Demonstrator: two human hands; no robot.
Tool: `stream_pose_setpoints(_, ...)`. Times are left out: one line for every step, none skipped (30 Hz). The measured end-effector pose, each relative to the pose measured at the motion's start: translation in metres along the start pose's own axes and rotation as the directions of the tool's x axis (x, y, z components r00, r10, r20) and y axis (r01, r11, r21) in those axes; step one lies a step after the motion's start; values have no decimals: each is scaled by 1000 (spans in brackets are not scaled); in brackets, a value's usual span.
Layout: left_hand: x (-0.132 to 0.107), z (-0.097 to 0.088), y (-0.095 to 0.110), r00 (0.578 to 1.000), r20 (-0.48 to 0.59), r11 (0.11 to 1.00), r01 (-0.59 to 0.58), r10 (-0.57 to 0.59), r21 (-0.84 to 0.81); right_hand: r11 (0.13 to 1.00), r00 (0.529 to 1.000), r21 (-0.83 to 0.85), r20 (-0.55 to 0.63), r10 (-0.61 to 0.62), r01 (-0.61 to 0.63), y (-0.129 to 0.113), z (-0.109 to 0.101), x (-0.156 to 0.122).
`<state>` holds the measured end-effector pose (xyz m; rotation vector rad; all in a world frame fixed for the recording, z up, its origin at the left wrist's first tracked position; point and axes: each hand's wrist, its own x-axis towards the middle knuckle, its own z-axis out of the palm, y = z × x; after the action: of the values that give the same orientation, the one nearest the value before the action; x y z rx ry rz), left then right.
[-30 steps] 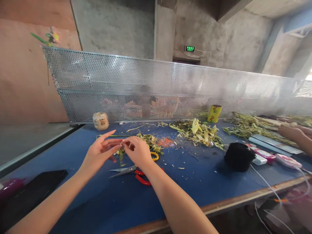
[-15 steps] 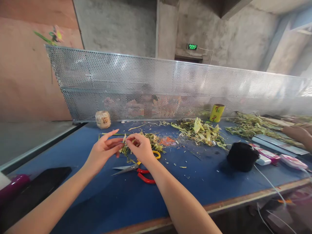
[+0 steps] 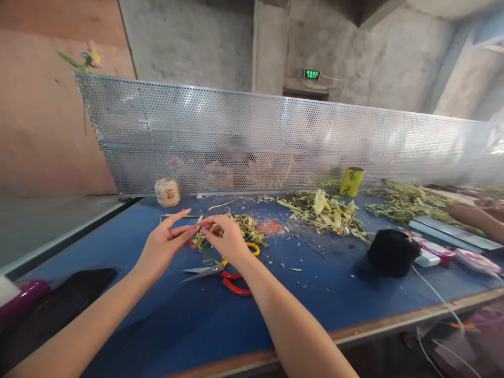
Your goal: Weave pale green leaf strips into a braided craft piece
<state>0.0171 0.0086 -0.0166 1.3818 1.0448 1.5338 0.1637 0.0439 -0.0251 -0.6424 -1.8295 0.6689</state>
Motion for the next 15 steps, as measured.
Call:
stream_pose_setpoints(0,0,0,1000,0,999,-17,17,30,1000,1000,7,0,3,-3,0,0,0)
stream_pose_setpoints(0,-1,0,999,-3,997,-34,34,68,1000,1000,26,3,15,-15,0,1,0)
stream_pose_setpoints(0,-1,0,999,-11,992,-52,53,115,998,999,56,11,36,-37,0,1,0)
stream_pose_setpoints(0,-2,0,997,-21,983,-68,72,172,993,997,98,20,68,-69,0,2,1)
stream_pose_setpoints(0,-2,0,995,-28,968,-85,94,234,982,993,148,29,113,-116,0,3,1)
stream_pose_setpoints(0,-3,0,992,-32,950,-106,120,294,964,984,201,38,172,-176,1,5,1)
stream_pose_setpoints(0,-3,0,988,-33,929,-129,150,348,935,969,255,53,241,-246,1,6,1)
stream_pose_setpoints(0,-4,0,983,-30,905,-156,182,396,898,947,304,77,311,-319,2,8,1)
stream_pose_setpoints(0,-5,-1,976,-23,879,-184,216,439,856,922,342,114,370,-387,2,9,1)
stream_pose_setpoints(0,-5,-1,969,-12,851,-212,249,480,818,897,369,162,411,-442,2,11,1)
stream_pose_setpoints(1,-6,-1,961,-1,821,-237,278,520,788,876,384,218,430,-482,1,12,0)
stream_pose_setpoints(1,-6,-2,954,13,789,-256,301,559,768,862,391,266,432,-506,1,12,0)
stream_pose_setpoints(1,-6,-2,947,27,757,-273,320,593,759,854,394,297,428,-518,0,12,-1)
stream_pose_setpoints(2,-6,-2,941,41,730,-286,335,621,758,851,393,309,425,-521,-1,12,-1)
stream_pose_setpoints(2,-7,-2,937,51,709,-296,346,640,758,850,390,306,429,-523,-2,12,-1)
